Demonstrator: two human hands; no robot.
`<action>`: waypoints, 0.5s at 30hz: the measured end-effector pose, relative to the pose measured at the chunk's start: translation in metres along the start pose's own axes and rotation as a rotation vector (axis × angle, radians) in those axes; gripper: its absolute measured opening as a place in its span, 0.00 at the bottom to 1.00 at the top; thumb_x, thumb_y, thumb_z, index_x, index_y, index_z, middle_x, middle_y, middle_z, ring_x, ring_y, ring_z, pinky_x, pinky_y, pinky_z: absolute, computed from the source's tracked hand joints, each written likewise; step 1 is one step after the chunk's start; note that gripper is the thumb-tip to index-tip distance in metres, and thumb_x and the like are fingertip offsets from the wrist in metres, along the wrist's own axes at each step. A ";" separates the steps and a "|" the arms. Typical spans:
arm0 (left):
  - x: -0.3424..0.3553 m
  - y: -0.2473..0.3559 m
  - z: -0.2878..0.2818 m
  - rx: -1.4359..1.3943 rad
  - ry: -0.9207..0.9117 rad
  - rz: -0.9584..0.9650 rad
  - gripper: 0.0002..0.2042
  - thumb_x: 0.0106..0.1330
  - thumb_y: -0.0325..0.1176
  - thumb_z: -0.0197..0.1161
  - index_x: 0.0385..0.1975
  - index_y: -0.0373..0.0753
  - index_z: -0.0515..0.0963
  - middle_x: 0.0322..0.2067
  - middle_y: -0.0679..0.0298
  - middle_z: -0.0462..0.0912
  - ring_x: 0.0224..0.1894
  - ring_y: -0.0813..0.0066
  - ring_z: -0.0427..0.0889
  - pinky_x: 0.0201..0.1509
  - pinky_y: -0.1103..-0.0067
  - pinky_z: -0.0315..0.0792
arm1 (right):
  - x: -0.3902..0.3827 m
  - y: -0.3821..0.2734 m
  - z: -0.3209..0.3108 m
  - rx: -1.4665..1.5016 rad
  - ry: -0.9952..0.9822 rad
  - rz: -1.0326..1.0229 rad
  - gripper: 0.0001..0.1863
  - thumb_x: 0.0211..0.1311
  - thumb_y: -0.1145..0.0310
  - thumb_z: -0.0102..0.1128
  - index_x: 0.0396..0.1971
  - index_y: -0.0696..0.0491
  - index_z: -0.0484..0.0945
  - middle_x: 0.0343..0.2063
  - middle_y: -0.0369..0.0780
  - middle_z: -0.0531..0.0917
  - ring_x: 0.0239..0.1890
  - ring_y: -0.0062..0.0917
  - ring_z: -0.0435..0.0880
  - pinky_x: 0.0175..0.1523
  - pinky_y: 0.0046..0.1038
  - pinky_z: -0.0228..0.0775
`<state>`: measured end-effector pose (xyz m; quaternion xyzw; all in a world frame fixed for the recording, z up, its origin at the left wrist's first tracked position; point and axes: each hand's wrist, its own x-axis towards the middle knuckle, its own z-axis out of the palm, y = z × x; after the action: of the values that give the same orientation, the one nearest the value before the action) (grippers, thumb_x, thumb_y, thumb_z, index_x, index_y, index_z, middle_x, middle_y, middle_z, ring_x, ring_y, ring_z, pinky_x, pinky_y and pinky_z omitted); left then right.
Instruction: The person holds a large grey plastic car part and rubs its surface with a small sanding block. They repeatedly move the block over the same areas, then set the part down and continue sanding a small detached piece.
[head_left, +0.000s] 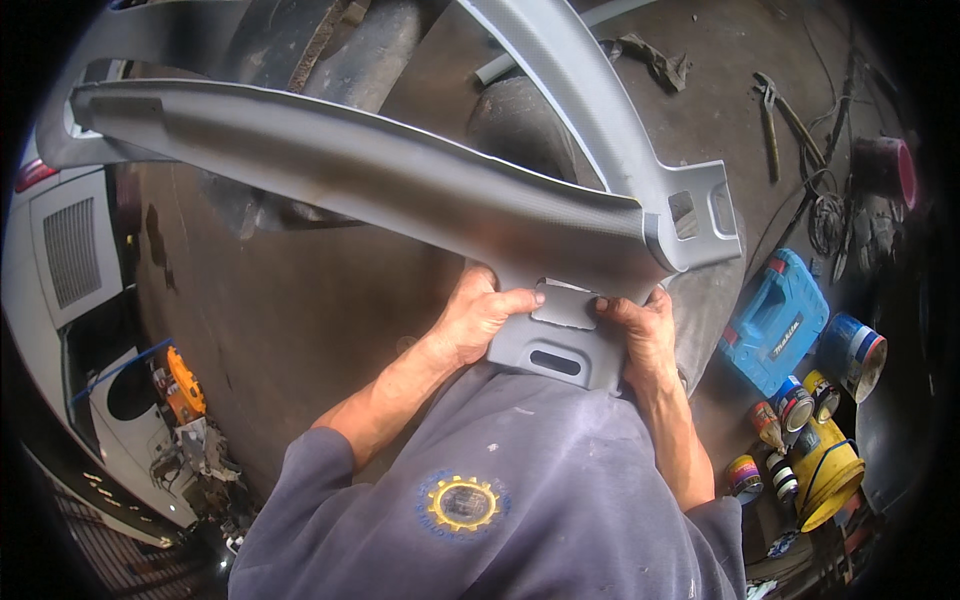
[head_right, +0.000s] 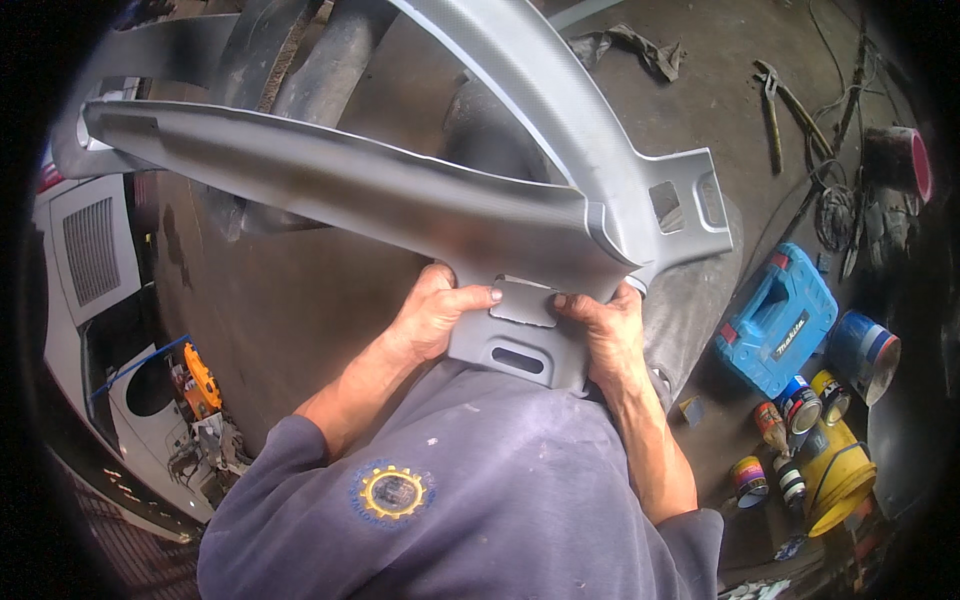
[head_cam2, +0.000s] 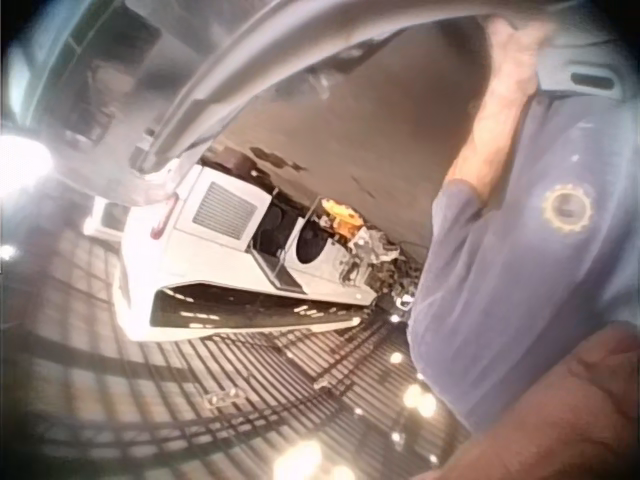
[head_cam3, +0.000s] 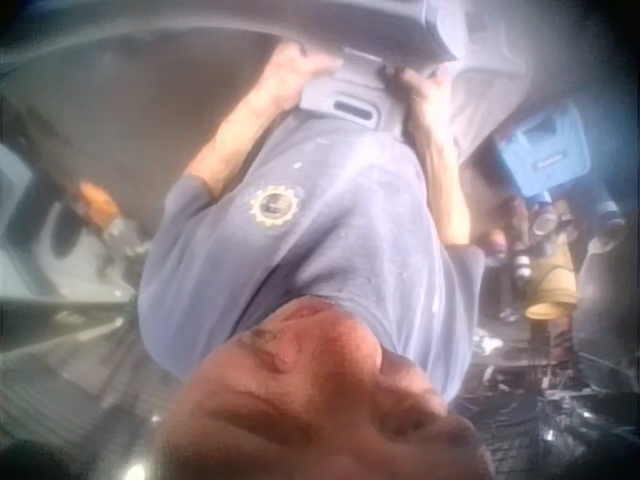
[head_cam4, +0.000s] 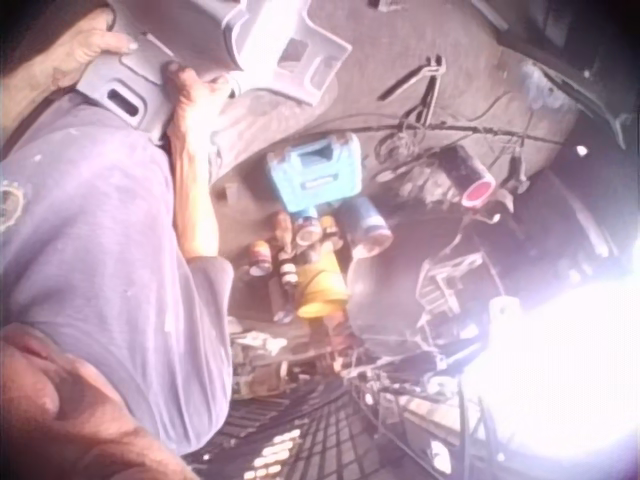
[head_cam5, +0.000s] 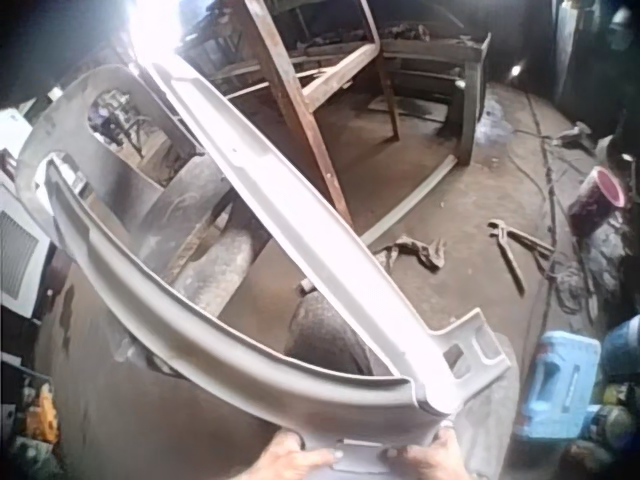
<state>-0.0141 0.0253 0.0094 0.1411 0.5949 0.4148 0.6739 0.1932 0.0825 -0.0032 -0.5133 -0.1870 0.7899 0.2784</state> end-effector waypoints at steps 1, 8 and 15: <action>-0.001 0.000 0.000 0.001 0.009 -0.025 0.24 0.57 0.25 0.67 0.55 0.30 0.73 0.49 0.58 0.79 0.53 0.70 0.77 0.60 0.73 0.70 | 0.001 0.005 -0.002 0.017 -0.003 0.004 0.20 0.45 0.79 0.70 0.42 0.61 0.79 0.35 0.41 0.85 0.36 0.27 0.85 0.48 0.28 0.79; -0.010 -0.006 -0.005 -0.005 -0.061 -0.070 0.24 0.58 0.28 0.68 0.54 0.27 0.73 0.48 0.55 0.80 0.51 0.70 0.79 0.58 0.73 0.72 | -0.001 0.012 -0.004 0.016 0.025 -0.024 0.20 0.47 0.78 0.71 0.43 0.61 0.79 0.35 0.41 0.85 0.36 0.26 0.85 0.47 0.27 0.79; -0.009 -0.007 -0.006 0.097 -0.043 -0.097 0.24 0.58 0.29 0.70 0.53 0.26 0.74 0.45 0.56 0.81 0.45 0.70 0.81 0.52 0.74 0.76 | 0.000 0.017 -0.010 0.032 -0.004 -0.018 0.19 0.47 0.77 0.72 0.43 0.61 0.80 0.35 0.40 0.86 0.35 0.24 0.85 0.47 0.26 0.78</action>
<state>-0.0165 0.0128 0.0090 0.1535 0.6059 0.3492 0.6982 0.1977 0.0696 -0.0168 -0.5055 -0.1795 0.7913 0.2935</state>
